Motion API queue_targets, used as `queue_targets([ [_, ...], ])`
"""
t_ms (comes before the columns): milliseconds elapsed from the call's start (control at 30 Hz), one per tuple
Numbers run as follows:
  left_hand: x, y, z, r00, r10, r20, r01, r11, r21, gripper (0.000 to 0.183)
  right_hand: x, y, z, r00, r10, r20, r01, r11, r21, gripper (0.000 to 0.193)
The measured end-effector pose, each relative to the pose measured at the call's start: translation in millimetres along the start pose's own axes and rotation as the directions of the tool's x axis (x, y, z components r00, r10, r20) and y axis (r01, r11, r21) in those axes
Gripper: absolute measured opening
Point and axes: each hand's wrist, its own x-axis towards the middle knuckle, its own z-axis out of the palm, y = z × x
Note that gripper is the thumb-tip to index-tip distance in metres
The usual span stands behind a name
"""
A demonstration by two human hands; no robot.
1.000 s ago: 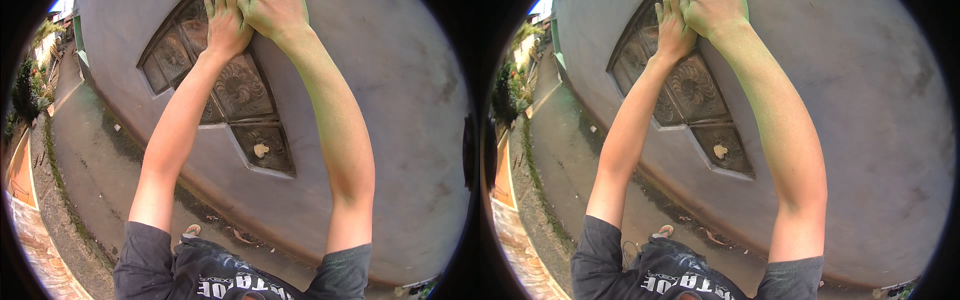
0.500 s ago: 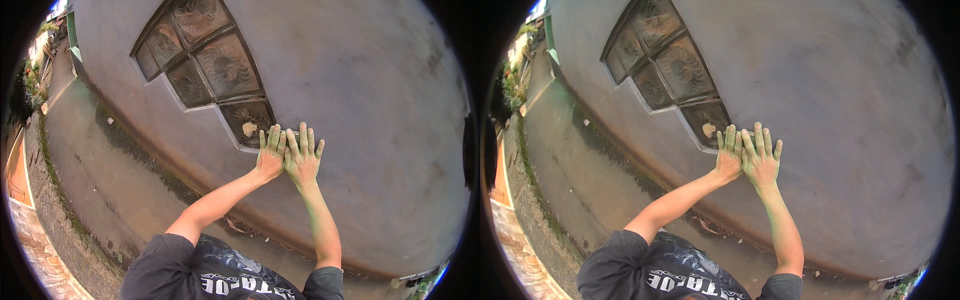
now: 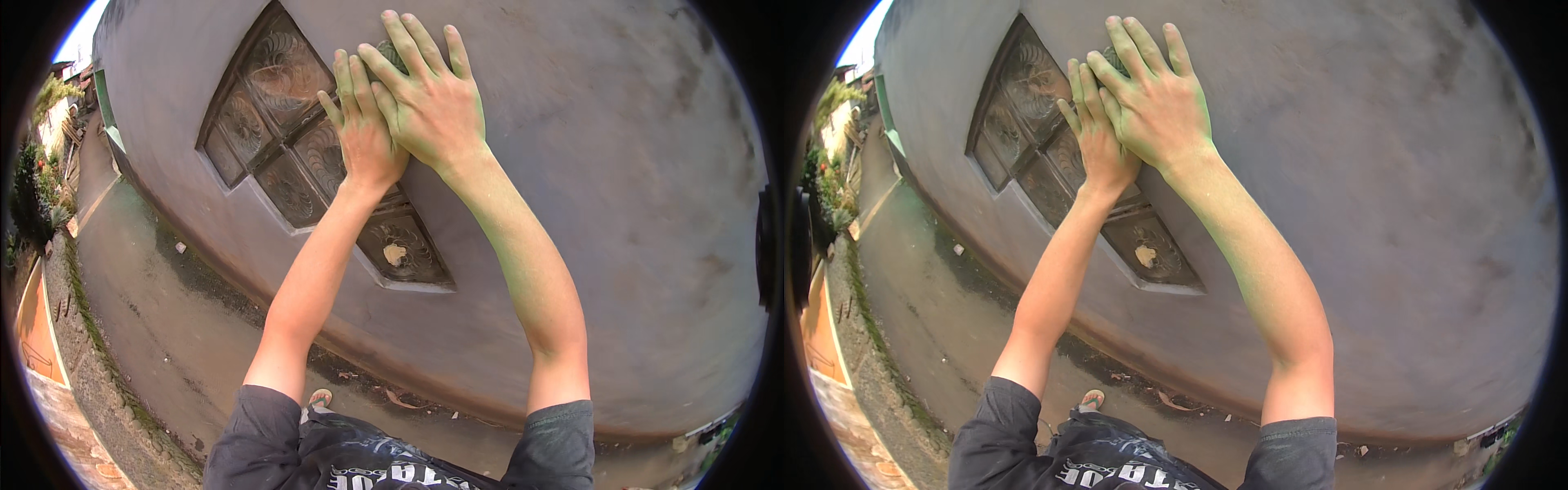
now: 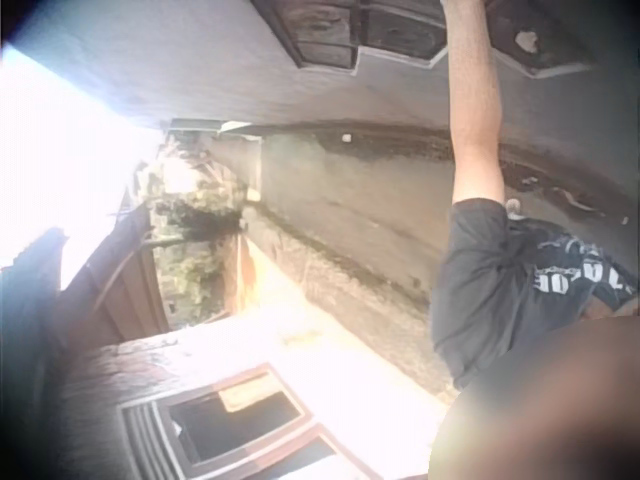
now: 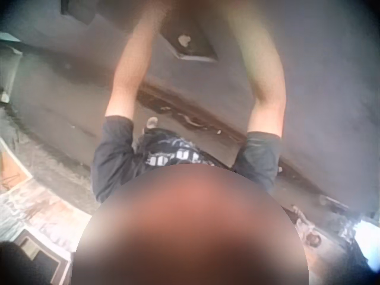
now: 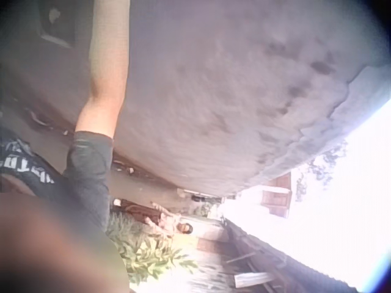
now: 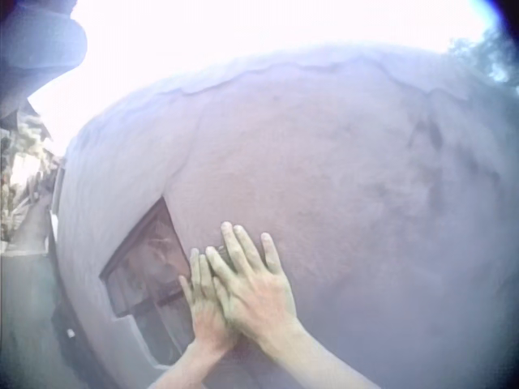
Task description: The person smooths a freshly plastered exterior wall using a rectangular sanding block. They work from the lower edge upward, moving the block in circular and linear motions across the surface, including around a decorative tile inset.
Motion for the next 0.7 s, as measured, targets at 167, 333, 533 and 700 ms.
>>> queue_targets([
  [167,53.4,-46.7,-14.3,0.996,0.084,-0.028,-0.081,0.992,0.095,0.081,63.9,-8.1,32.3,0.999,-0.048,-0.021,0.050,0.997,0.065,0.051],
  [333,-33.9,-5.0,-0.2,0.998,0.008,0.062,-0.014,0.995,0.096,0.083,-24.0,-18.8,9.0,0.998,0.025,0.065,-0.027,0.999,0.020,0.043],
  [533,-238.2,111.2,9.1,0.976,-0.016,0.218,0.037,0.995,-0.091,0.104,-251.2,-42.1,-63.6,0.907,0.219,0.360,-0.193,0.975,-0.108,0.052],
  [700,-339.9,170.9,10.7,0.971,0.015,0.238,0.051,0.963,-0.266,0.085,-371.0,-47.2,-107.3,0.912,0.292,0.289,-0.253,0.953,-0.166,0.052],
])
